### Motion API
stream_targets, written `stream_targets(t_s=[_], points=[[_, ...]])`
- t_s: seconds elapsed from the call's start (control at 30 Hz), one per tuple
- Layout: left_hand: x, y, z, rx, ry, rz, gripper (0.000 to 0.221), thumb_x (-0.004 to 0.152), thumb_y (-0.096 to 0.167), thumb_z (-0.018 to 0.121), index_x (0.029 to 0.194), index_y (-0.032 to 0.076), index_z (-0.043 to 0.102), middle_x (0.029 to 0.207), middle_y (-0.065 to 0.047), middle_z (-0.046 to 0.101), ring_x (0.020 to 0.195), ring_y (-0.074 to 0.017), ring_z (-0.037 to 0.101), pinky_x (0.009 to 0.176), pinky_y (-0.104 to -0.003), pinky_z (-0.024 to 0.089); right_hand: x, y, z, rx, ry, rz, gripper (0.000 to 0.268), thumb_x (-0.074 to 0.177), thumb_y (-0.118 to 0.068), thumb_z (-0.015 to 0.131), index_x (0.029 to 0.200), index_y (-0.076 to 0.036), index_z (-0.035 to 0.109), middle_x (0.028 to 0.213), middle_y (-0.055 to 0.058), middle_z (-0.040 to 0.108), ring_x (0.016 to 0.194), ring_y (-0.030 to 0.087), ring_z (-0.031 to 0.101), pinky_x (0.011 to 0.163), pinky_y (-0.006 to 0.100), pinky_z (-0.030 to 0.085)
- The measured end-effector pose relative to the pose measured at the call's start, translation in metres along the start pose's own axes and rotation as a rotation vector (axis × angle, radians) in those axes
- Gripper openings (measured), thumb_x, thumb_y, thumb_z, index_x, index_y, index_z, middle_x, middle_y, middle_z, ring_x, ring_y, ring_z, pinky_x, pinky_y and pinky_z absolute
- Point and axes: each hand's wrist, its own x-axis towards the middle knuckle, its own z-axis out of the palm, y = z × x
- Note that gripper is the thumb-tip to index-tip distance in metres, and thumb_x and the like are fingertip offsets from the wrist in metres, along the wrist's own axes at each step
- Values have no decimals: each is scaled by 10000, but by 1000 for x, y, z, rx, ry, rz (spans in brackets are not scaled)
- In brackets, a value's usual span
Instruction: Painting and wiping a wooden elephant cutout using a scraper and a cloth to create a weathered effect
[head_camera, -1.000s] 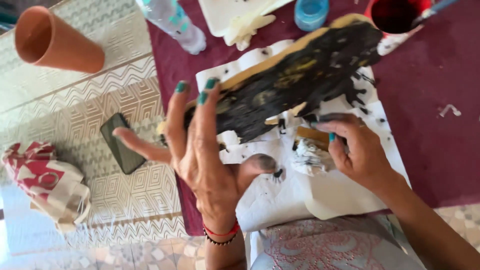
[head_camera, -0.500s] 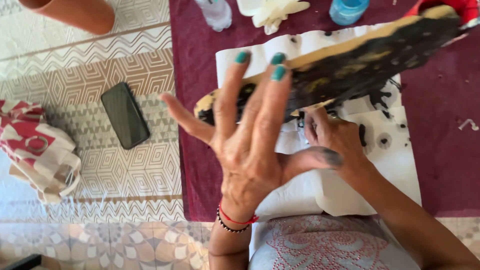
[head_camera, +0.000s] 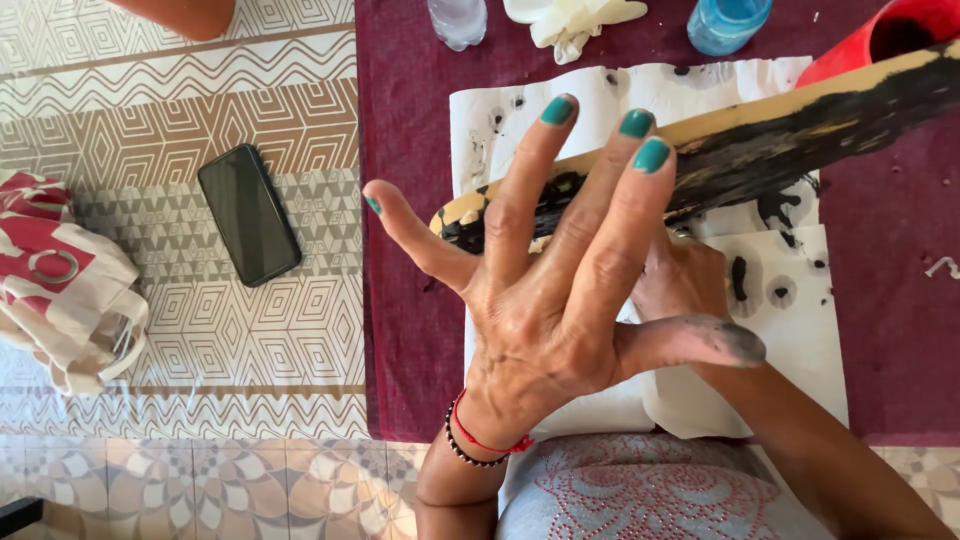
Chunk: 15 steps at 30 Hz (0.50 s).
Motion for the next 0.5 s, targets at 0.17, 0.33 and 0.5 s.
stream_targets(t_s=[0.17, 0.33, 0.5], points=[[-1, 0, 1, -8, 15, 0, 777, 986, 736, 217, 1365, 161, 578, 1284, -4, 846, 1370, -356, 696, 1127, -806, -89, -2, -4, -6, 27, 0, -14, 306, 900, -196, 544, 1176, -83, 474, 595, 145, 568, 495, 399, 529, 484, 517, 382], [2, 1, 1, -16, 33, 4, 778, 992, 724, 226, 1342, 142, 605, 1268, -22, 843, 1353, -362, 691, 1121, -798, -95, -2, -7, -12, 60, 9, -26, 268, 913, -182, 536, 1151, -78, 470, 604, 150, 551, 497, 391, 511, 485, 516, 371], [4, 2, 0, -19, 37, -3, 779, 990, 715, 218, 1306, 131, 625, 1247, -10, 826, 1332, -389, 709, 1109, -793, -105, -3, -9, -15, 104, 18, -42, 217, 930, -164, 526, 1116, -71, 465, 616, 158, 528, 499, 381, 487, 487, 514, 357]])
